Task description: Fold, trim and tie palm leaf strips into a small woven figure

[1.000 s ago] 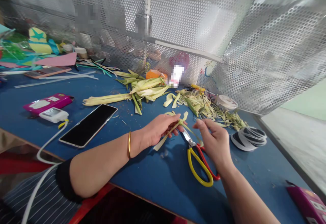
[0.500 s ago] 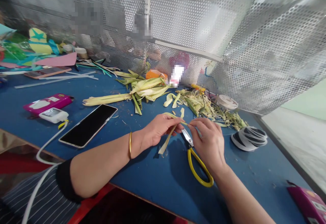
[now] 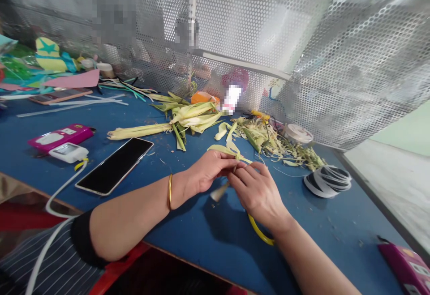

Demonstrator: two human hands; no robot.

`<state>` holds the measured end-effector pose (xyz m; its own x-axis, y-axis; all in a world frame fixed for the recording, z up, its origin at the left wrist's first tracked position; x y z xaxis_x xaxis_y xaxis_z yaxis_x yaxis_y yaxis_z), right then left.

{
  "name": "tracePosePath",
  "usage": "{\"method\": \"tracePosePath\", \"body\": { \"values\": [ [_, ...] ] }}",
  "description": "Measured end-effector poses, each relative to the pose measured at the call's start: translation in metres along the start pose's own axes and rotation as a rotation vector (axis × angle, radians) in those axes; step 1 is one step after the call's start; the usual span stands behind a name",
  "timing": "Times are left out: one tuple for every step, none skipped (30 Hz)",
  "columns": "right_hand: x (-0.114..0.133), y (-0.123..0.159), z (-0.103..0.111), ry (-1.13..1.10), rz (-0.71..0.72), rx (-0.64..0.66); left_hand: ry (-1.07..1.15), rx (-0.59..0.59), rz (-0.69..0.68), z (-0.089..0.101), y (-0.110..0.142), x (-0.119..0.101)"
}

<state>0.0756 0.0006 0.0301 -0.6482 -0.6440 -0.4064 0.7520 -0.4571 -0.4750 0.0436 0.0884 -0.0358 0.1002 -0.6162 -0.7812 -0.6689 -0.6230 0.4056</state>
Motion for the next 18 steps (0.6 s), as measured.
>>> {"method": "tracePosePath", "body": {
  "values": [
    [0.000, 0.001, 0.001, -0.016, -0.010, -0.011, -0.004, -0.007, -0.001, 0.000, 0.000, 0.000],
    [-0.001, 0.001, 0.002, -0.039, -0.022, -0.024, -0.010, -0.010, -0.005, 0.001, 0.000, 0.000],
    [-0.001, 0.002, 0.003, -0.066, -0.036, -0.037, -0.014, -0.012, -0.014, 0.001, 0.000, 0.000],
    [-0.001, 0.002, 0.004, -0.092, -0.046, -0.044, -0.017, -0.013, -0.026, 0.001, 0.000, 0.000],
    [0.000, 0.002, 0.005, -0.117, -0.049, -0.051, -0.017, -0.011, -0.038, 0.001, 0.001, -0.001],
    [0.001, 0.002, 0.006, -0.139, -0.046, -0.058, -0.015, -0.007, -0.047, 0.001, 0.001, -0.001],
    [0.002, 0.001, 0.007, -0.158, -0.038, -0.063, -0.014, 0.000, -0.051, 0.001, 0.001, -0.001],
    [0.004, 0.000, 0.009, -0.174, -0.031, -0.074, -0.016, 0.009, -0.048, 0.001, 0.001, 0.000],
    [0.004, 0.000, 0.012, -0.190, -0.028, -0.094, -0.020, 0.016, -0.045, 0.000, 0.001, 0.000],
    [0.003, 0.000, 0.014, -0.206, -0.038, -0.121, -0.023, 0.019, -0.044, 0.000, 0.001, -0.001],
    [-0.001, 0.002, 0.017, -0.215, -0.071, -0.153, -0.021, 0.019, -0.045, 0.001, 0.001, -0.002],
    [-0.008, 0.004, 0.019, -0.206, -0.133, -0.185, -0.016, 0.016, -0.046, 0.001, 0.001, -0.004],
    [-0.017, 0.009, 0.020, -0.176, -0.221, -0.204, -0.010, 0.012, -0.048, 0.002, 0.001, -0.005],
    [-0.027, 0.014, 0.018, -0.132, -0.324, -0.203, -0.004, 0.010, -0.053, 0.002, 0.002, -0.007],
    [-0.036, 0.020, 0.015, -0.089, -0.421, -0.185, -0.002, 0.016, -0.055, 0.002, 0.002, -0.008],
    [-0.044, 0.026, 0.009, -0.070, -0.499, -0.152, -0.003, 0.020, -0.051, 0.002, 0.002, -0.008],
    [-0.048, 0.030, 0.002, -0.080, -0.547, -0.110, -0.006, 0.018, -0.044, 0.002, 0.002, -0.008],
    [-0.050, 0.032, -0.006, -0.110, -0.563, -0.068, -0.010, 0.004, -0.036, 0.003, 0.002, -0.007]
  ]
}}
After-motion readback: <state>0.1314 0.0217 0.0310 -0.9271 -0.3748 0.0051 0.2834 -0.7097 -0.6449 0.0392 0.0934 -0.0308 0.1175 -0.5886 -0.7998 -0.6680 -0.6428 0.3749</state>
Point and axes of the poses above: each hand's wrist, its own y-axis away from the middle knuckle, its own z-axis out of the back of the hand, x = y × z, the point moved 9 cm from there along -y, towards the middle knuckle, and after that the axes turned 12 degrees about z, right-handed, at the moved point
